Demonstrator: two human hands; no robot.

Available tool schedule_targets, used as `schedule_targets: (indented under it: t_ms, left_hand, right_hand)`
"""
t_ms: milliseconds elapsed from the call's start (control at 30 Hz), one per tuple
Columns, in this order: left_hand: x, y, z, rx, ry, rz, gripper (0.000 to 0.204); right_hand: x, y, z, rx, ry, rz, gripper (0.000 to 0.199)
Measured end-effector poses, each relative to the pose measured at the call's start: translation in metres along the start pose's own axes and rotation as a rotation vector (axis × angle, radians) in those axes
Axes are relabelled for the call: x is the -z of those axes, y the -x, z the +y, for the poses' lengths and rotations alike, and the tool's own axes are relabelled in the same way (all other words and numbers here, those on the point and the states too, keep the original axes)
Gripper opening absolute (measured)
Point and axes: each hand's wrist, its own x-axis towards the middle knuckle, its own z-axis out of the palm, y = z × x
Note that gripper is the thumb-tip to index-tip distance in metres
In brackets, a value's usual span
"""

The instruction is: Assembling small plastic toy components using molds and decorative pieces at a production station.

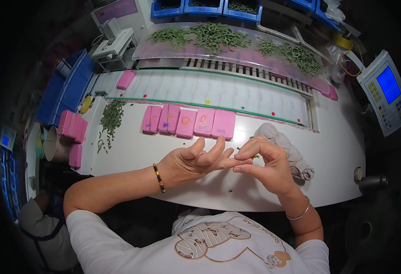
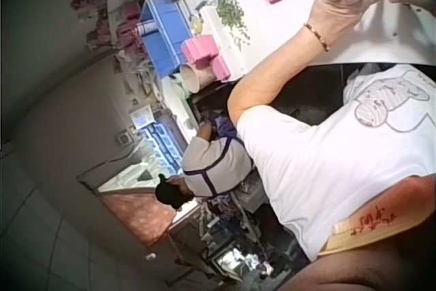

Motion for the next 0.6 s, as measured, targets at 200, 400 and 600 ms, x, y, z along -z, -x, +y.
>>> schedule_targets:
  t_ms: [200, 400, 600]
  left_hand:
    - [0.014, -0.002, -0.015, -0.041, 0.483, 0.111, 0.04]
    - [0.026, 0.0, -0.008, -0.038, 1.013, 0.076, 0.032]
    - [0.031, -0.006, 0.008, 0.202, 1.239, 0.1, 0.03]
  right_hand:
    - [0.004, -0.004, 0.002, -0.007, 0.09, -0.092, 0.019]
    - [0.008, -0.03, 0.017, -0.088, 0.423, 0.056, 0.049]
    - [-0.008, -0.056, 0.053, 0.135, 0.783, -0.018, 0.079]
